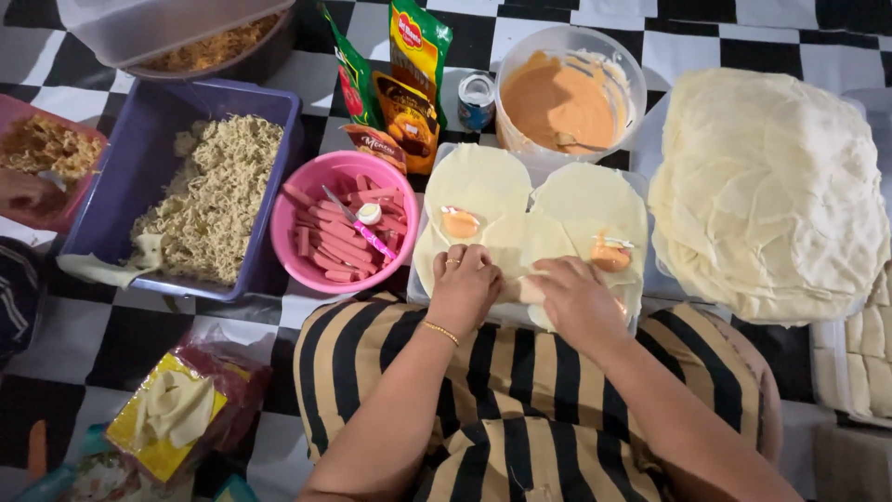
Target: Filling wrappers with sausage and sauce and rolling them into snacks
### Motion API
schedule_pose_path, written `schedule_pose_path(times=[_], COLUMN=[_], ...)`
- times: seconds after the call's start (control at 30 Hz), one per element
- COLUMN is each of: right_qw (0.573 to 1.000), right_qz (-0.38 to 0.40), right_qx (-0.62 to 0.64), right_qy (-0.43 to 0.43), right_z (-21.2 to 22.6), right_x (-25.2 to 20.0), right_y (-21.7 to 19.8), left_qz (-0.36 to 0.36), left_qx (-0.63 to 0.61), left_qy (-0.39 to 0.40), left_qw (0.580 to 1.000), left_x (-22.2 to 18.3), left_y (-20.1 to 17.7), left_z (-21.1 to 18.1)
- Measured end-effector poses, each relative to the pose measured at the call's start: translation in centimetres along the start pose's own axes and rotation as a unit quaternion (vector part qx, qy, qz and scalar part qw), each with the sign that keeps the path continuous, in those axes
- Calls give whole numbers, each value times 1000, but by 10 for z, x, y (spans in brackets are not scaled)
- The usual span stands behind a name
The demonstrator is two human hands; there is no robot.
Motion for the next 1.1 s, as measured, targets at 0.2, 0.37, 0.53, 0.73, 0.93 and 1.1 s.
schedule_pose_path(times=[0.2,0.37,0.53,0.73,0.93,1.1], right_qw=[993,995,994,898,898,876], right_qz=[31,60,65,225,234,251], right_qx=[48,40,70,-138,-147,-61], right_qy=[-104,-75,52,353,343,408], right_z=[24,30,-16,-72,-66,-55], right_x=[6,8,3,-34,-29,-12], right_y=[19,21,10,2,11,2], left_qz=[11,-51,-75,-143,-185,-119], left_qx=[-48,18,56,78,23,-5], left_qy=[-46,19,90,163,230,250], left_qw=[998,998,991,973,955,961], left_x=[-5,-19,-20,-15,-14,-21], left_y=[-11,-44,-45,-32,-50,-47], left_z=[12,24,14,-7,-40,-41])
Point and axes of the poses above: each hand's wrist, its own x-axis towards the middle knuckle, its own y-axis out of the palm, z = x × y, the point moved 3 cm from there along x, towards the middle knuckle, and after that the axes turned 15 degrees about -z, right-handed, at the moved point
